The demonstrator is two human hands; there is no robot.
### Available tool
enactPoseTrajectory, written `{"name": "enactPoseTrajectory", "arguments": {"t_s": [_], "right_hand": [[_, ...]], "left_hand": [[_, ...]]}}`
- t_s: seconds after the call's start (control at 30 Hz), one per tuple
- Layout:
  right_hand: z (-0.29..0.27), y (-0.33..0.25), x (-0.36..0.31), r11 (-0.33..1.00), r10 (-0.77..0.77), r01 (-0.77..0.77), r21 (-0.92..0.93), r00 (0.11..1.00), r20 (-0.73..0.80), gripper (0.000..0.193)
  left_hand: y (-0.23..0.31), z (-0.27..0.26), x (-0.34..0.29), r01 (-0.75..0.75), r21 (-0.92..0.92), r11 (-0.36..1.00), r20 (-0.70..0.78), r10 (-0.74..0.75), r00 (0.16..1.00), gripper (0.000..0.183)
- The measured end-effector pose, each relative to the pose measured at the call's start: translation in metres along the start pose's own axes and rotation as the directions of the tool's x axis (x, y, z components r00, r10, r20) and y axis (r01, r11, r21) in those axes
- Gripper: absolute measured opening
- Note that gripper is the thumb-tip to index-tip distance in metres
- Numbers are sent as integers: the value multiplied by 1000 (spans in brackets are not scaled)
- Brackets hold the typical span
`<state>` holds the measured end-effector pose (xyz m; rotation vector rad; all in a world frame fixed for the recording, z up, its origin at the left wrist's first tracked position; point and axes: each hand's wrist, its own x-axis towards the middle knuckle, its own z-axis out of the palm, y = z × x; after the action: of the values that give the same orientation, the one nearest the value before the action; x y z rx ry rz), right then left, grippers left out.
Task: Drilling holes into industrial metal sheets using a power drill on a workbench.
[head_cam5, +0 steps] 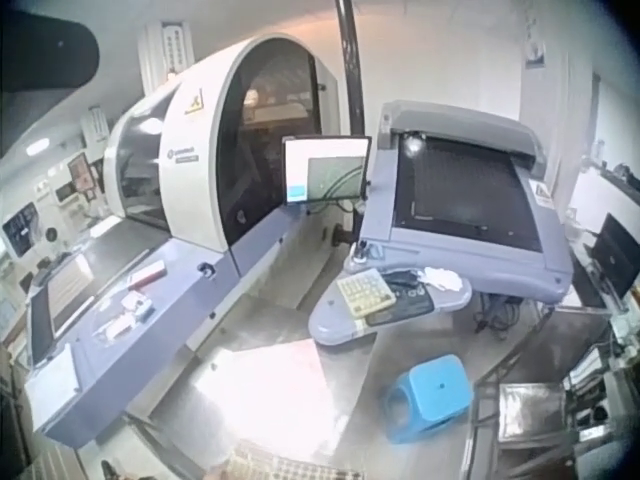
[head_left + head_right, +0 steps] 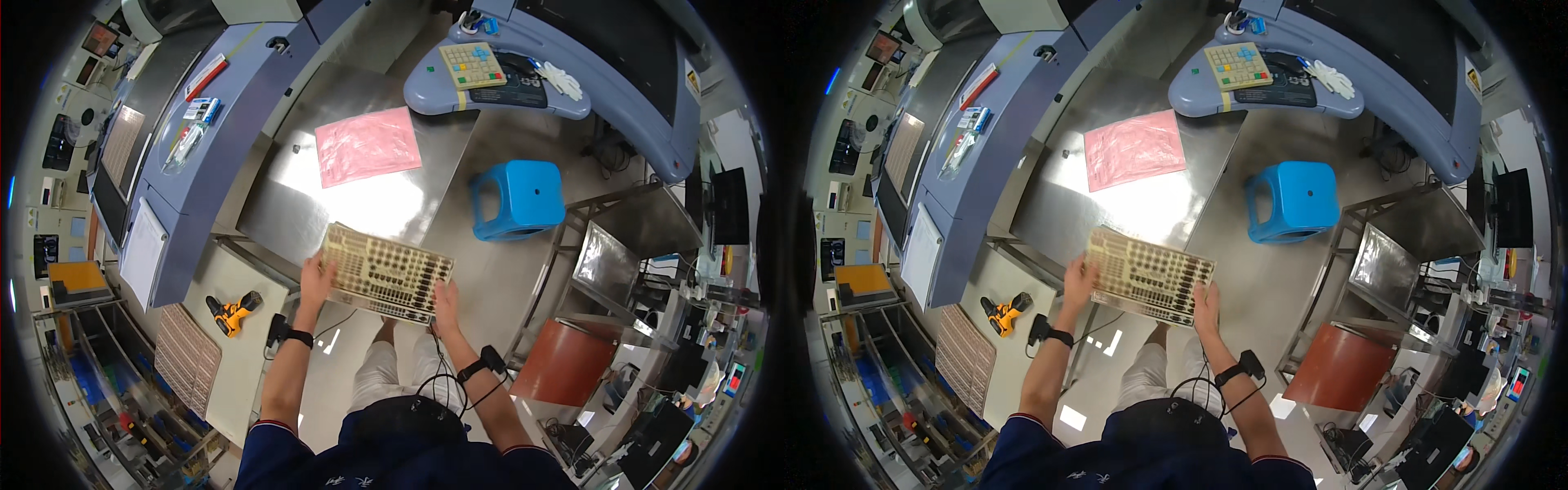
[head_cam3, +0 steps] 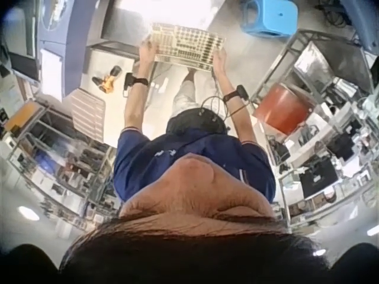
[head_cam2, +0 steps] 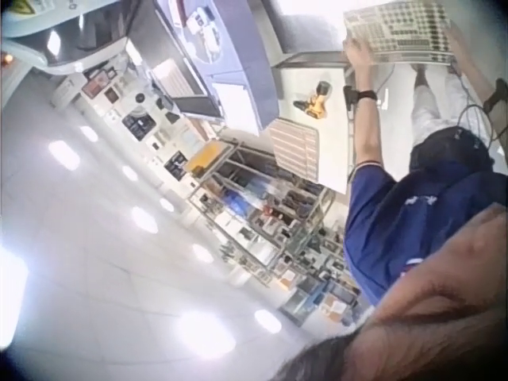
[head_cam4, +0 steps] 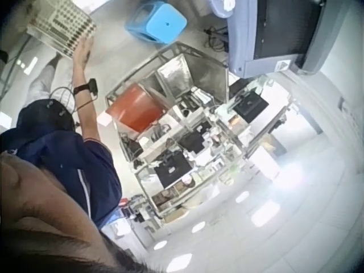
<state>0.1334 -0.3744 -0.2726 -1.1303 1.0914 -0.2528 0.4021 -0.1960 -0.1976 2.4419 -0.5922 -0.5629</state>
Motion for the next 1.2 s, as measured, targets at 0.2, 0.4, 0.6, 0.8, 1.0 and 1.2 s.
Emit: {"name": "enactPoseTrajectory", "arguments": {"t_s": [0.2,0.4,0.6,0.8,1.0,1.2], "right_hand": [[1,83,24,956,248,-220,195,960,-133,89],[8,88,34,916,400,-393,84,912,-90,88],[57,-6,46,841,447,-363,402,884,-136,47],[62,-10,44,878,471,-394,273,815,-338,49],[104,-98,44,982,-182,187,-14,930,-320,43],[98,-127,52,867,-489,498,-4,849,-202,36]], "left_hand": [[-68,47,-3,34,142,989,-49,-27,998,74],[-60,52,18,105,238,966,-40,-98,994,76],[-69,29,40,172,126,977,103,-185,977,73],[-67,42,52,213,100,972,48,-219,975,81],[-95,29,75,482,-247,840,139,-462,876,67],[-49,9,77,40,-809,586,-134,-250,959,41]]}}
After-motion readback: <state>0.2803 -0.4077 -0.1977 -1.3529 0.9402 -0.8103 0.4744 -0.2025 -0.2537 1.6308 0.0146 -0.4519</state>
